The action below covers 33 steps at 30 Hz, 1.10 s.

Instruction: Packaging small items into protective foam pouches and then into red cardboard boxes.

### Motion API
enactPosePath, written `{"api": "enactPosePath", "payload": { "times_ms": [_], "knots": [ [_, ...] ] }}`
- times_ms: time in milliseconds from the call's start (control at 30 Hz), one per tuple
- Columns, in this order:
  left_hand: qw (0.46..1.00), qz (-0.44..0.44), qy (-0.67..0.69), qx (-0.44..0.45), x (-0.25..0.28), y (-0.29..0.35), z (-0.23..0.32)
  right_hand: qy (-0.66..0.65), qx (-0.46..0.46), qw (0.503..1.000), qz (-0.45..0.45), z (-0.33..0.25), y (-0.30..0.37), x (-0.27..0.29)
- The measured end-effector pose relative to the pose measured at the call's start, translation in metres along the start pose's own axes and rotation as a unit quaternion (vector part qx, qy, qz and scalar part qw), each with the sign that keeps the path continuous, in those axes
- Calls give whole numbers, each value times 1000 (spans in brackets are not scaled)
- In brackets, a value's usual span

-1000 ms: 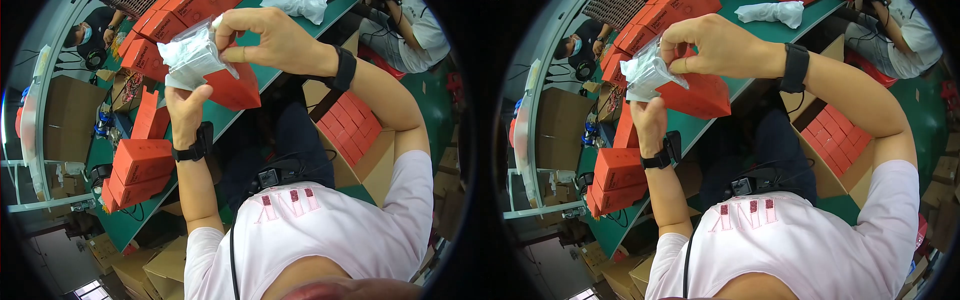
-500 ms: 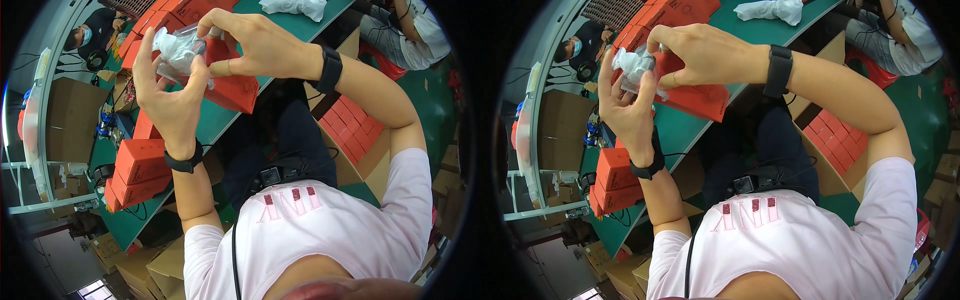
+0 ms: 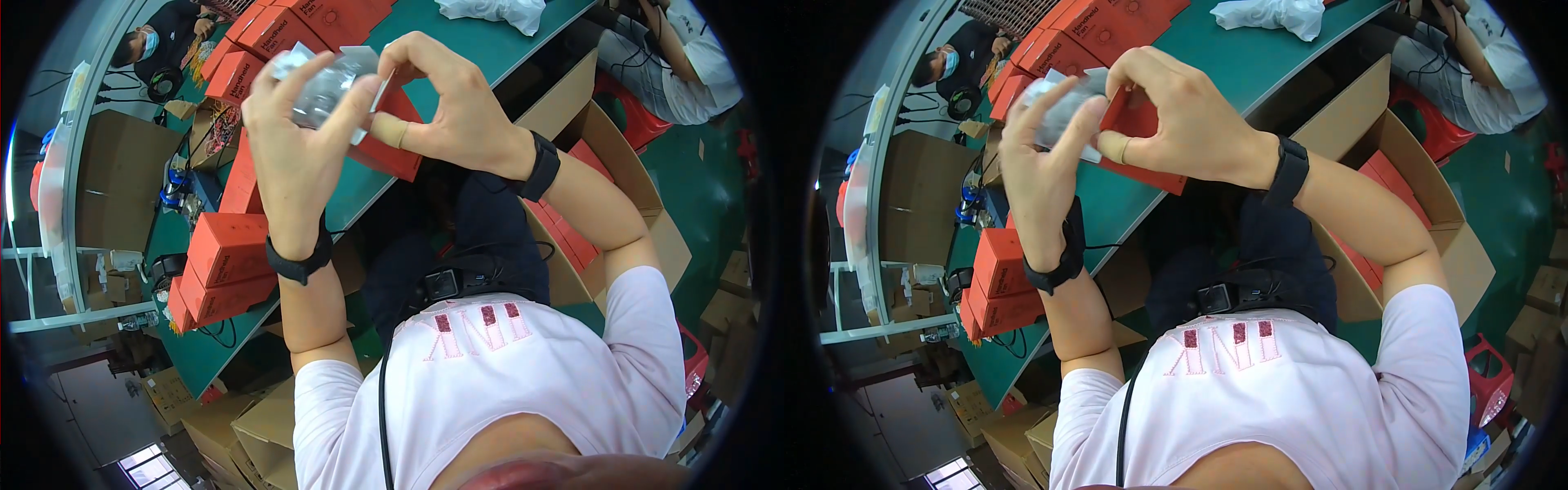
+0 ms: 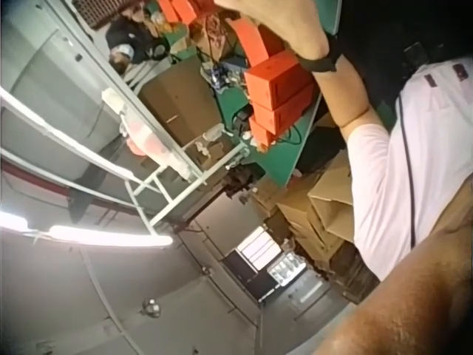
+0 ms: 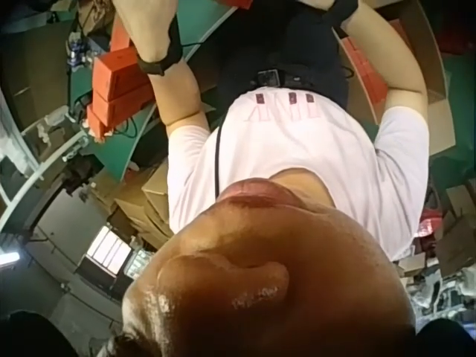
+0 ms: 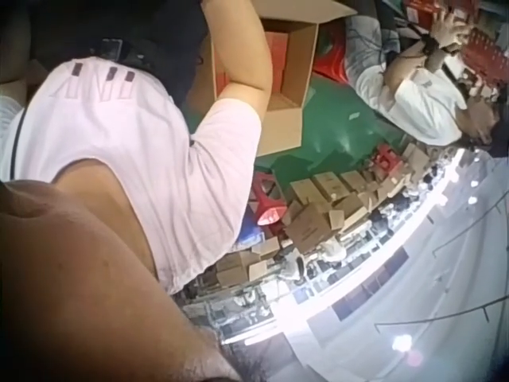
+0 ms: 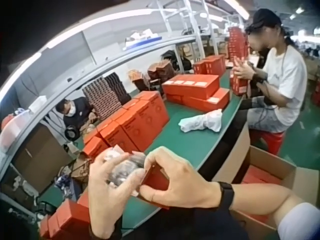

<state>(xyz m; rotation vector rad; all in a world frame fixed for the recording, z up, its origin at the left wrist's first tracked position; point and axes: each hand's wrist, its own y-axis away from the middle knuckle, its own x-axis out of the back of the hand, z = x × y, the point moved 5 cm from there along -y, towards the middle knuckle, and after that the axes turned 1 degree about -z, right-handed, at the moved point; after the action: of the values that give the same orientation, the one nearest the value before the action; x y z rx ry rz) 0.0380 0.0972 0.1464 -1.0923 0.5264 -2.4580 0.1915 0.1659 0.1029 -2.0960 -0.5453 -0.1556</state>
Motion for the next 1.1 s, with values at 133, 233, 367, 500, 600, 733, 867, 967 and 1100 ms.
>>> {"api": "enactPosePath", "payload": {
  "times_ms": [133, 233, 367, 500, 600, 733, 867, 967, 1100],
  "knots": [
    [981, 114, 155, -39, 16, 17, -5, -114, -90, 989, -8, 4, 6, 9],
    [970, 132, 203, -38, 30, 24, -33, -23, -29, 998, -49, 1, 4, 17],
    [929, -91, 356, 34, -1, 31, -49, 57, 55, 992, -95, -8, 3, 19],
    [924, -39, 380, 7, -15, 39, -58, 122, 50, 985, -113, -26, -2, 15],
    [946, -25, 324, -25, -12, 43, -55, 181, 55, 978, -88, -24, -9, 14],
    [954, -19, 298, -32, -11, 46, -62, 300, 194, 912, -203, -47, -41, 7],
    [958, -21, 283, -47, -2, 35, -75, 338, 183, 865, -324, -41, -62, -14],
    [953, -65, 292, -54, 6, 28, -78, 342, 158, 841, -387, -39, -68, -23],
    [973, -129, 139, -129, 7, 18, -68, 326, 157, 841, -402, -37, -68, -24]
  ]
}}
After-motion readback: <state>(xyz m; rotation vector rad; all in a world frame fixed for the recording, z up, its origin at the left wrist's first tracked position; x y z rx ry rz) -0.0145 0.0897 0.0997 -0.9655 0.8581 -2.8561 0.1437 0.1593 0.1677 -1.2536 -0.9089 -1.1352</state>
